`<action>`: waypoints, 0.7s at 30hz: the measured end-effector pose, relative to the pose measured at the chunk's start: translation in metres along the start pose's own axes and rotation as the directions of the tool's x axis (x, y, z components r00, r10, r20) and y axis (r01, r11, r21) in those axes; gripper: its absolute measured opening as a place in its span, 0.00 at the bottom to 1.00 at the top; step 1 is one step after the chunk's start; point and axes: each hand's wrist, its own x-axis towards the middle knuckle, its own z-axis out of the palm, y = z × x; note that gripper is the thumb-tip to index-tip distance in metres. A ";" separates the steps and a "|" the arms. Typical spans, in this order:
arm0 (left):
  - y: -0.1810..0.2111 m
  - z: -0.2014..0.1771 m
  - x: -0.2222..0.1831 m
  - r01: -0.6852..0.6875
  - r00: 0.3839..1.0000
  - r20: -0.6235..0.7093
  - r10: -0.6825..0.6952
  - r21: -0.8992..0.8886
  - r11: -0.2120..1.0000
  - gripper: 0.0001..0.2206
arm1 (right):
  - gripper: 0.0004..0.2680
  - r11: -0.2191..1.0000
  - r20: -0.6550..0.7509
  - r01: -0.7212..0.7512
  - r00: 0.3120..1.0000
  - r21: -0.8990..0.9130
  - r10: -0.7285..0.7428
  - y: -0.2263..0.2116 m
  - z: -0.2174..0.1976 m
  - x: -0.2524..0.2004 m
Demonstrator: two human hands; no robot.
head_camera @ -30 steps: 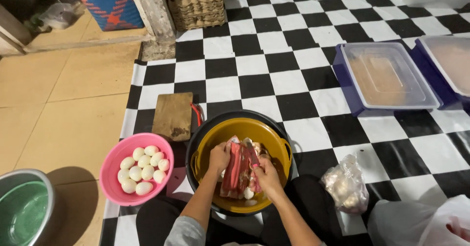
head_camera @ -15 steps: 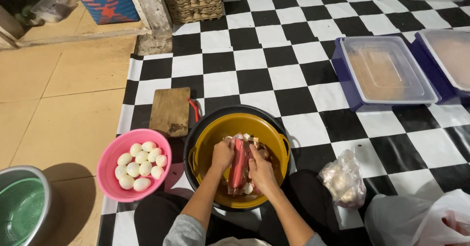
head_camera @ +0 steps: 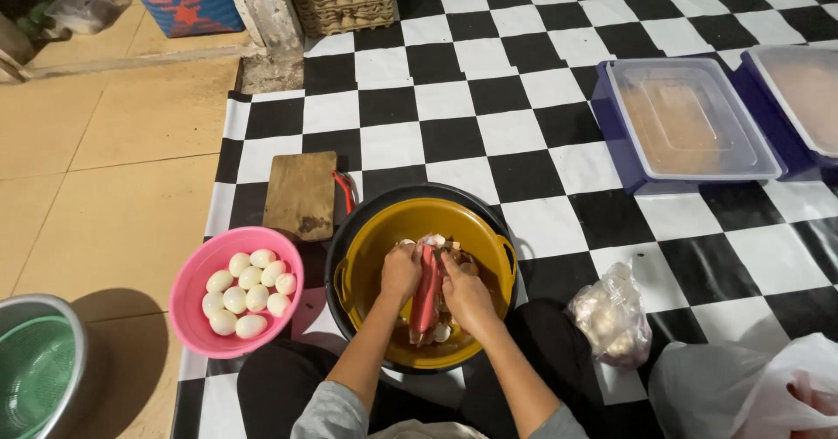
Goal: Unwrapping small sausages from plastic film and placing them into a bowl.
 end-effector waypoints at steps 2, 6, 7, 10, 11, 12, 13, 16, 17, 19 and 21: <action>0.001 0.001 -0.002 -0.073 0.997 -0.026 0.073 -0.019 0.997 0.18 | 0.21 0.996 0.015 0.040 0.999 -0.084 -0.039 0.006 -0.002 0.006; -0.004 0.006 0.002 -0.111 0.994 -0.029 0.110 -0.035 0.993 0.17 | 0.21 0.999 0.068 0.037 0.997 -0.038 -0.035 -0.012 -0.024 -0.010; -0.006 0.007 0.003 -0.110 0.994 -0.030 0.109 -0.042 0.993 0.17 | 0.22 0.999 0.087 0.035 0.996 -0.031 -0.032 -0.013 -0.027 -0.014; -0.017 0.013 0.010 -0.125 0.991 -0.040 0.124 -0.042 0.991 0.17 | 0.22 0.999 0.129 0.023 0.991 -0.037 -0.019 -0.032 -0.043 -0.043; -0.021 0.015 0.013 -0.142 0.989 -0.052 0.140 -0.033 0.989 0.17 | 0.21 0.999 0.153 0.019 0.988 -0.050 -0.011 -0.041 -0.050 -0.055; -0.018 0.013 0.013 -0.142 0.989 -0.053 0.140 -0.035 0.989 0.17 | 0.21 0.999 0.152 0.019 0.988 -0.051 -0.011 -0.035 -0.047 -0.053; -0.017 0.011 0.011 -0.131 0.991 -0.048 0.129 -0.036 0.991 0.17 | 0.20 0.999 0.171 0.025 0.985 -0.044 -0.017 -0.029 -0.042 -0.052; -0.020 0.013 0.008 -0.176 0.980 -0.106 0.170 -0.051 0.983 0.14 | 0.20 0.999 0.227 -0.039 0.973 -0.007 0.040 -0.038 -0.045 -0.067; -0.021 0.014 0.008 -0.233 0.961 -0.171 0.219 -0.061 0.971 0.11 | 0.20 0.994 0.264 -0.110 0.959 0.020 0.101 -0.046 -0.048 -0.075; -0.024 0.013 0.009 -0.234 0.961 -0.169 0.218 -0.078 0.969 0.11 | 0.20 0.994 0.315 -0.113 0.943 0.006 0.105 -0.047 -0.055 -0.087; -0.027 0.013 0.010 -0.234 0.962 -0.170 0.215 -0.094 0.968 0.11 | 0.20 0.994 0.367 -0.112 0.924 -0.009 0.107 -0.043 -0.057 -0.094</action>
